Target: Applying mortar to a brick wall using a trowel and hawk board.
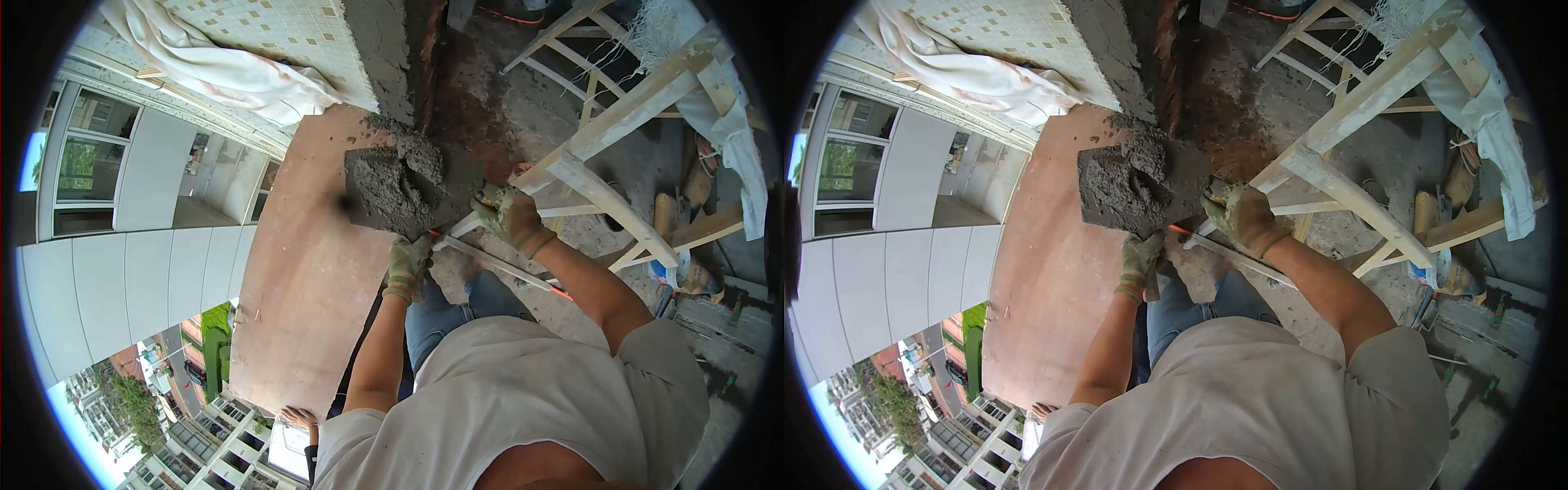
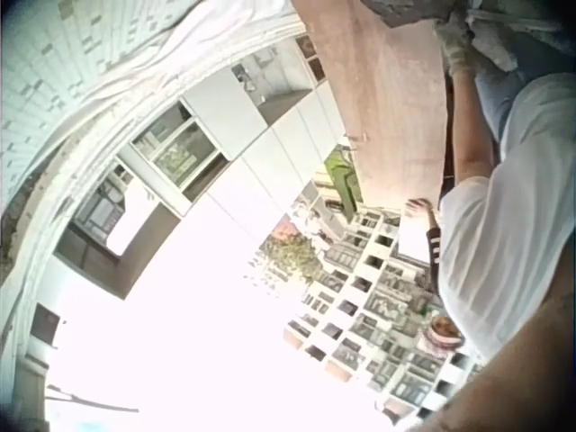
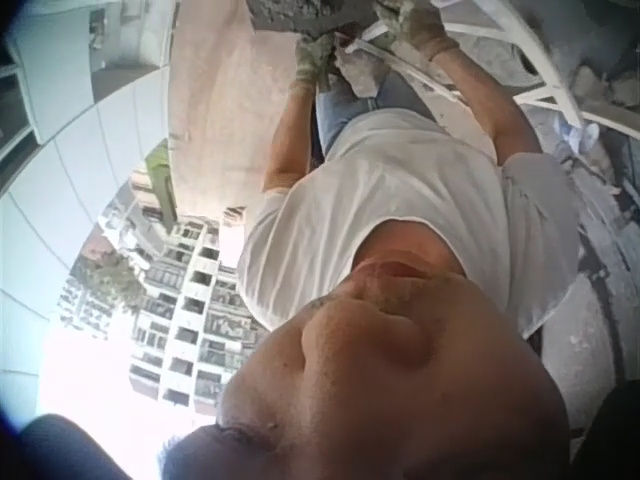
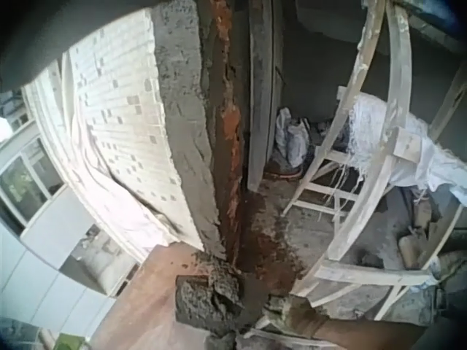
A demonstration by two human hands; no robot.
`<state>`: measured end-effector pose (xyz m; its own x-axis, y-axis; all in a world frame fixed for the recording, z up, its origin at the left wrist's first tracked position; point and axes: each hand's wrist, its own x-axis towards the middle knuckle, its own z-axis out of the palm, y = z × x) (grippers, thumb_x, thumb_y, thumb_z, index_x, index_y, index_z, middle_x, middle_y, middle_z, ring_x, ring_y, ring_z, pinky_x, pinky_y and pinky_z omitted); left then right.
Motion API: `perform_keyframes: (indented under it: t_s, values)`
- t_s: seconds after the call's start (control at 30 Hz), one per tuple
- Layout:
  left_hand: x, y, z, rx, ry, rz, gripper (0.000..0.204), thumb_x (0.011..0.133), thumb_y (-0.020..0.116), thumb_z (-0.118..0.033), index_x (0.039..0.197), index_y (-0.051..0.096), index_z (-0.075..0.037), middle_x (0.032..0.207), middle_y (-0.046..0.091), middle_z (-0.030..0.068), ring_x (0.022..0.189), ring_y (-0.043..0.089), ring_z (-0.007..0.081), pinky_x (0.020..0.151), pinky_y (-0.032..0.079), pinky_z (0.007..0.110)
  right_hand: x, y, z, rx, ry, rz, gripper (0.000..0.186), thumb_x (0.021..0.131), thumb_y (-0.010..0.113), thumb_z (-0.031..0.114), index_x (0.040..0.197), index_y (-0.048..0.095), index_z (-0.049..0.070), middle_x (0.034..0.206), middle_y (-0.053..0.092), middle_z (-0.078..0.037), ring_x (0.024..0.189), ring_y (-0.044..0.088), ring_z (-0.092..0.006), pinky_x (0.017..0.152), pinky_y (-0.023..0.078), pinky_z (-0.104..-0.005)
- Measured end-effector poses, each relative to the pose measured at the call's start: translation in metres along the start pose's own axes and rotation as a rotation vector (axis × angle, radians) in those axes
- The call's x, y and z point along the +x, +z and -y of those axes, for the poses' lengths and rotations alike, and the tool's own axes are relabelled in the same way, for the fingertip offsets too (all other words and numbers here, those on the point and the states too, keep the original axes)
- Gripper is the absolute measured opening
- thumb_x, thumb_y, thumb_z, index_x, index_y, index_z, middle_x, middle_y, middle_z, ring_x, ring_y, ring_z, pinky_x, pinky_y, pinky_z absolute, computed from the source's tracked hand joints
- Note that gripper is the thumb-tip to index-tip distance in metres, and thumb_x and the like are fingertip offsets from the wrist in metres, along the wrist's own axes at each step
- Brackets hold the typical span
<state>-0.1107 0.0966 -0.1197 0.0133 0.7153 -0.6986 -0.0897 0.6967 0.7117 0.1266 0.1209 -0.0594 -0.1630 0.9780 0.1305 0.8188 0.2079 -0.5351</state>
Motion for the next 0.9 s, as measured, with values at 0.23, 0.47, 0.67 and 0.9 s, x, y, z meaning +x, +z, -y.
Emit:
perform_keyframes:
  t_s: [0.23, 0.47, 0.67, 0.9]
  values:
    - [0.104, -0.051, -0.027, 0.065, -0.093, 0.153, 0.020, 0.082, 0.067, -0.018, 0.098, 0.061, -0.008, 0.071, 0.059, 0.0018, 0.055, 0.055, 0.0146, 0.046, 0.046, 0.031, 0.052, 0.055, 0.025, -0.081, 0.166, 0.017, 0.030, 0.085, 0.070, 0.026, 0.108, 0.068, 0.007, 0.092, 0.070, -0.014, 0.082, 0.067, -0.0337, 0.072, 0.053, -0.0390]
    - [0.173, -0.067, -0.037, 0.130, -0.136, 0.210, 0.022, 0.081, 0.068, -0.018, 0.097, 0.058, -0.008, 0.069, 0.057, 0.0035, 0.050, 0.053, 0.0155, 0.043, 0.044, 0.031, 0.136, 0.052, 0.024, 0.108, 0.471, 0.410, 0.038, 0.088, 0.068, 0.029, 0.116, 0.064, 0.003, 0.091, 0.071, -0.015, 0.077, 0.069, -0.0243, 0.070, 0.053, -0.0350]
    - [0.201, -0.057, -0.052, 0.140, -0.112, 0.173, 0.019, 0.083, 0.066, -0.019, 0.094, 0.059, -0.005, 0.069, 0.058, 0.0054, 0.050, 0.055, 0.0172, 0.045, 0.048, 0.032, 0.284, -0.017, 0.033, 0.085, 0.807, 0.822, 0.040, 0.086, 0.070, 0.034, 0.111, 0.069, 0.003, 0.095, 0.072, -0.017, 0.076, 0.071, -0.0274, 0.068, 0.060, -0.0413]
    - [0.212, -0.051, -0.066, 0.114, -0.116, 0.228, 0.019, 0.082, 0.068, -0.018, 0.095, 0.058, -0.009, 0.069, 0.057, 0.0036, 0.050, 0.054, 0.0163, 0.043, 0.046, 0.031, 0.302, -0.062, 0.049, 0.060, 0.825, 0.874, 0.036, 0.088, 0.069, 0.035, 0.106, 0.070, 0.004, 0.094, 0.072, -0.017, 0.074, 0.071, -0.0264, 0.067, 0.060, -0.0385]
